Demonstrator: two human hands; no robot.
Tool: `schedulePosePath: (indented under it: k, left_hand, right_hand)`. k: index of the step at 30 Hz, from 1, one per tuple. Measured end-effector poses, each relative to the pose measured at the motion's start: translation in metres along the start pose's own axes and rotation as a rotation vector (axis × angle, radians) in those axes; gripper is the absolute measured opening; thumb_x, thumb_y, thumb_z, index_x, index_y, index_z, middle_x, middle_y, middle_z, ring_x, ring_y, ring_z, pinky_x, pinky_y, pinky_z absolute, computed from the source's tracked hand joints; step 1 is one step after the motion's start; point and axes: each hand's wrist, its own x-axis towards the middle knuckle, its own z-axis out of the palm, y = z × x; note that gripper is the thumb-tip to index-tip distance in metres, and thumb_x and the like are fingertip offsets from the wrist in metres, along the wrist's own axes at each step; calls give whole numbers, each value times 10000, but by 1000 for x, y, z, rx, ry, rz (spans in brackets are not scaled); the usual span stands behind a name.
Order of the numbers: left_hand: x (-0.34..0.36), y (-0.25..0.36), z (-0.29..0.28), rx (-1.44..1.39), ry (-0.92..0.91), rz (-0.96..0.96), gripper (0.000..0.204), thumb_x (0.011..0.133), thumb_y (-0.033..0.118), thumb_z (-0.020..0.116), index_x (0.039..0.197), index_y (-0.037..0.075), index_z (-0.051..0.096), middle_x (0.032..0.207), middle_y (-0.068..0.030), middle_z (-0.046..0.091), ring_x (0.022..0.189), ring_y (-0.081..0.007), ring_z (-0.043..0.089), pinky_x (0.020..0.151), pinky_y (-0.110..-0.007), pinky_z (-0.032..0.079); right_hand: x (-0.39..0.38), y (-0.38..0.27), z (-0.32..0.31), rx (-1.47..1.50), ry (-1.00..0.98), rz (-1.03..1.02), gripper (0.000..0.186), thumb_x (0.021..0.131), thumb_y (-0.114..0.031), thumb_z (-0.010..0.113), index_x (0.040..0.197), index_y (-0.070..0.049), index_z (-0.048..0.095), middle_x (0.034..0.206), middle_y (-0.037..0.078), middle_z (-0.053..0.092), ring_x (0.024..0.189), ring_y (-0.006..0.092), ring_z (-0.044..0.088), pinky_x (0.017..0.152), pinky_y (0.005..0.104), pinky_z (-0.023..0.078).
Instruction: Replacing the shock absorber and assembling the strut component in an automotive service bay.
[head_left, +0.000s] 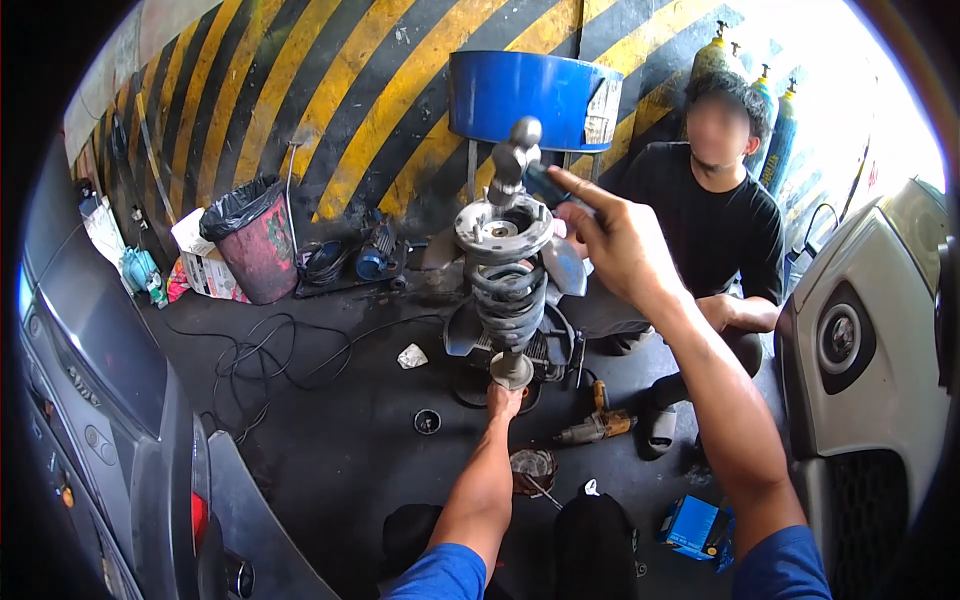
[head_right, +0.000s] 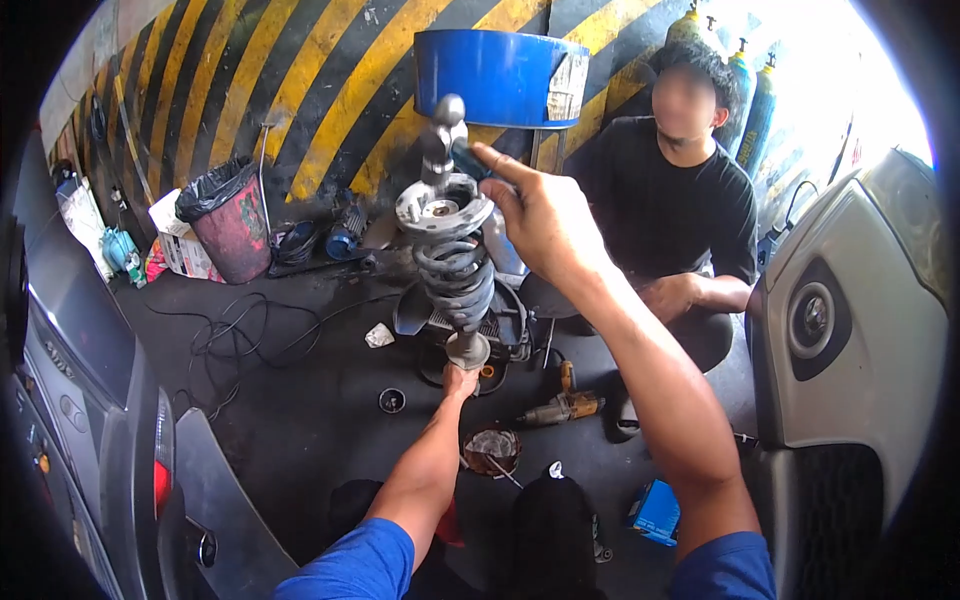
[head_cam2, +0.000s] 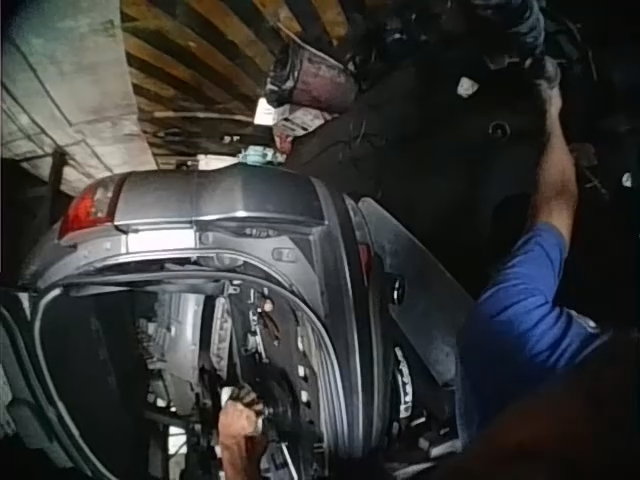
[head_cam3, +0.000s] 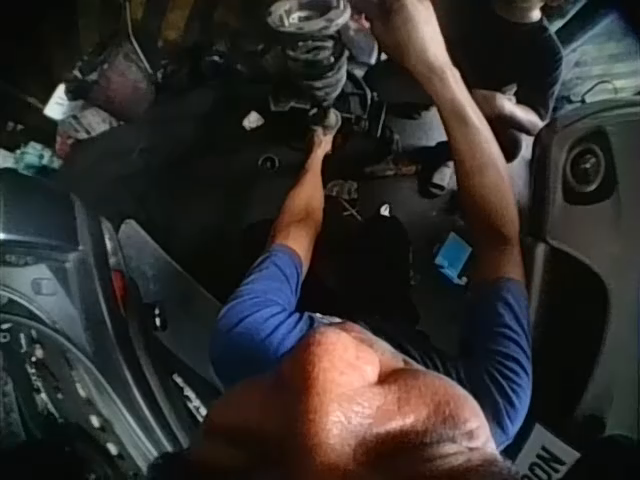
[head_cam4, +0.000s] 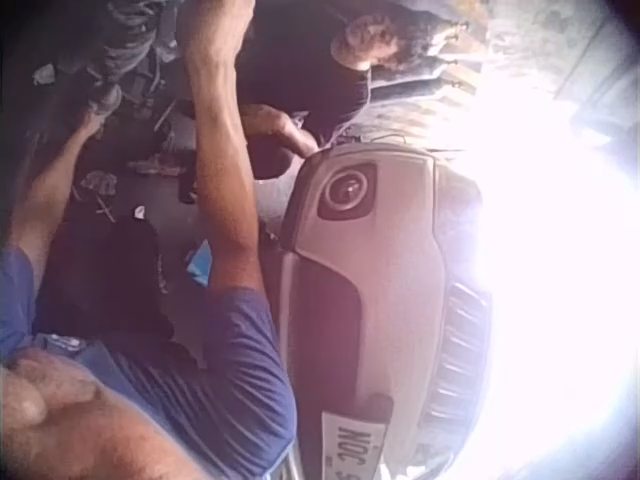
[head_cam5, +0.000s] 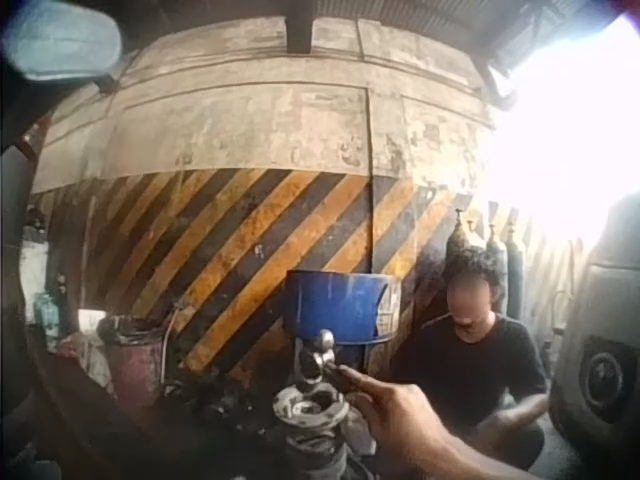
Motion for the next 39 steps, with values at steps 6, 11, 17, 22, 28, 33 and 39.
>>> schedulePosePath:
  k: [6, 11, 17, 22, 28, 33, 39]
  left_hand:
    - [5, -18, 1, -86, 0, 124, 500, 763, 326, 726, 1157, 45, 600, 1122, -217, 629, 1047, -395, 581, 867, -452, 474]
    - [-6, -5, 7, -154, -5, 130, 442, 760, 235, 735, 1139, 42, 610, 1106, -195, 646, 1038, -368, 602, 871, -433, 479]
    - [-2, -10, -3, -77, 83, 84, 392, 738, 219, 763, 1076, 53, 653, 1051, -164, 677, 1018, -334, 628, 853, -423, 483]
    - [12, -33, -2, -92, 146, 106, 328, 736, 200, 752, 1007, 36, 665, 912, -144, 702, 874, -294, 672, 789, -399, 494]
    - [6, -20, 2, -74, 75, 106, 424, 735, 235, 765, 1080, 26, 634, 1036, -144, 680, 989, -267, 640, 853, -380, 476]
    - [-8, -29, 0, -149, 35, 147, 404, 760, 217, 735, 1111, 49, 630, 1069, -160, 672, 999, -323, 634, 851, -405, 485]
    - [-36, -80, 23, -89, -81, 44, 460, 757, 169, 749, 1172, 41, 595, 1127, -104, 665, 1056, -244, 620, 901, -368, 468]
  right_hand:
    - [-67, 1, -17, 379, 317, 75, 400, 932, -92, 564, 1330, -119, 538, 746, 14, 632, 581, 36, 465, 539, 206, 394]
    - [-192, 45, -27, 422, 326, 366, 434, 950, -143, 546, 1376, -85, 484, 791, -32, 563, 569, -4, 406, 486, 167, 313]
    - [-369, 166, 12, 219, -8, 803, 407, 898, -175, 623, 1296, -108, 566, 696, 56, 604, 589, 121, 543, 539, 282, 432]
    - [-485, 242, 85, -353, -292, 757, 348, 887, -157, 592, 1230, -104, 592, 747, 150, 644, 757, 319, 666, 674, 411, 516]
    - [-568, 256, 113, -623, -582, 869, 341, 851, -128, 596, 1190, -157, 571, 1010, 174, 584, 873, 368, 635, 703, 457, 522]
    - [-627, 270, 125, -734, -599, 775, 443, 821, -83, 571, 1243, -218, 568, 1108, 182, 529, 1015, 370, 582, 809, 471, 492]
    - [-614, 283, 127, -578, -743, 977, 579, 791, -19, 590, 1312, -266, 537, 1291, 230, 478, 1091, 420, 548, 907, 463, 478]
